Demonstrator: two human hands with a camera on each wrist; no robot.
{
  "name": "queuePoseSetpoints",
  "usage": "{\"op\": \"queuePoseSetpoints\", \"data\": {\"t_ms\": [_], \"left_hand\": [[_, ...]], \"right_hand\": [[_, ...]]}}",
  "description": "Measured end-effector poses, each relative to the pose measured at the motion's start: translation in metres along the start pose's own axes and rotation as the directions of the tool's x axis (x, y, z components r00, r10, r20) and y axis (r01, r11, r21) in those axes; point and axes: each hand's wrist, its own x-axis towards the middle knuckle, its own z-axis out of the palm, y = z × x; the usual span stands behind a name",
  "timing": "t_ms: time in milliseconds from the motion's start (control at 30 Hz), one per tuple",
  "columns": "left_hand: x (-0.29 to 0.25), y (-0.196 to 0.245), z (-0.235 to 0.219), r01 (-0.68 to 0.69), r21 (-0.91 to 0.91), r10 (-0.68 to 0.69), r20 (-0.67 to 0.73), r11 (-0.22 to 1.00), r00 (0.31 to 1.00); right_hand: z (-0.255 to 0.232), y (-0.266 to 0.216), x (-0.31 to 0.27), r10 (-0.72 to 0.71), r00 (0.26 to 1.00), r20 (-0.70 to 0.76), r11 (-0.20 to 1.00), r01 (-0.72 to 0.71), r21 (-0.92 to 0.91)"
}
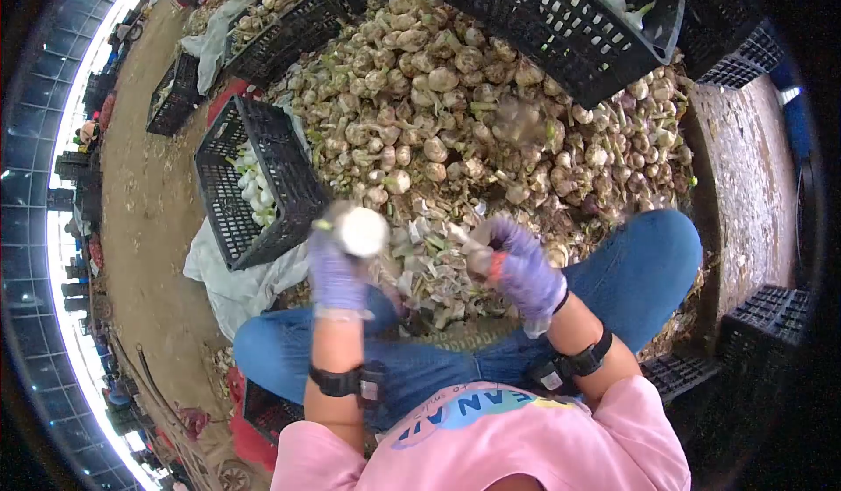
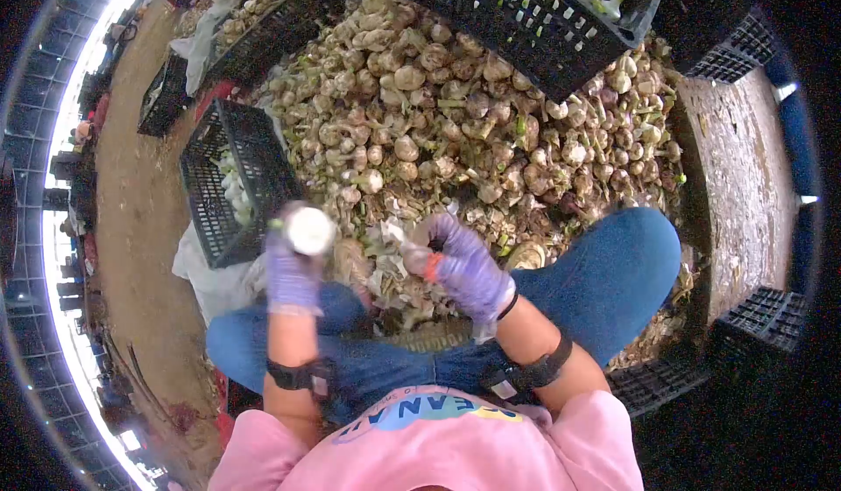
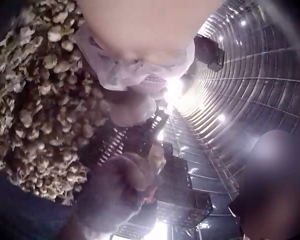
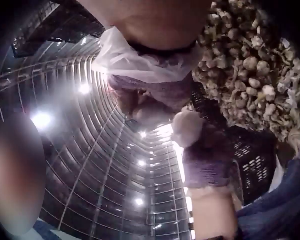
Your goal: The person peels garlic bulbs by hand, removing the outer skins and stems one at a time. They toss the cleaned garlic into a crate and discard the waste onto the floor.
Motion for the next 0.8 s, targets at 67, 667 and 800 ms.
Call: {"op": "queuePoseSetpoints", "data": {"t_ms": [67, 667, 800], "left_hand": [[0.043, 0.034, -0.034, -0.138, -0.336, 0.090, -0.156, 0.932, 0.984], [0.214, -0.125, 0.197, -0.212, 0.977, 0.034, 0.211, 0.020, 0.977], [0.190, -0.121, 0.181, -0.250, 0.968, 0.178, 0.241, 0.027, 0.954]], "right_hand": [[-0.019, 0.031, 0.007, 0.043, 0.998, -0.040, 0.996, -0.046, -0.074], [-0.057, 0.025, 0.029, -0.035, 0.925, -0.377, 0.748, -0.226, -0.624], [-0.050, 0.019, 0.025, 0.127, 0.891, -0.435, 0.990, -0.139, 0.003]]}}
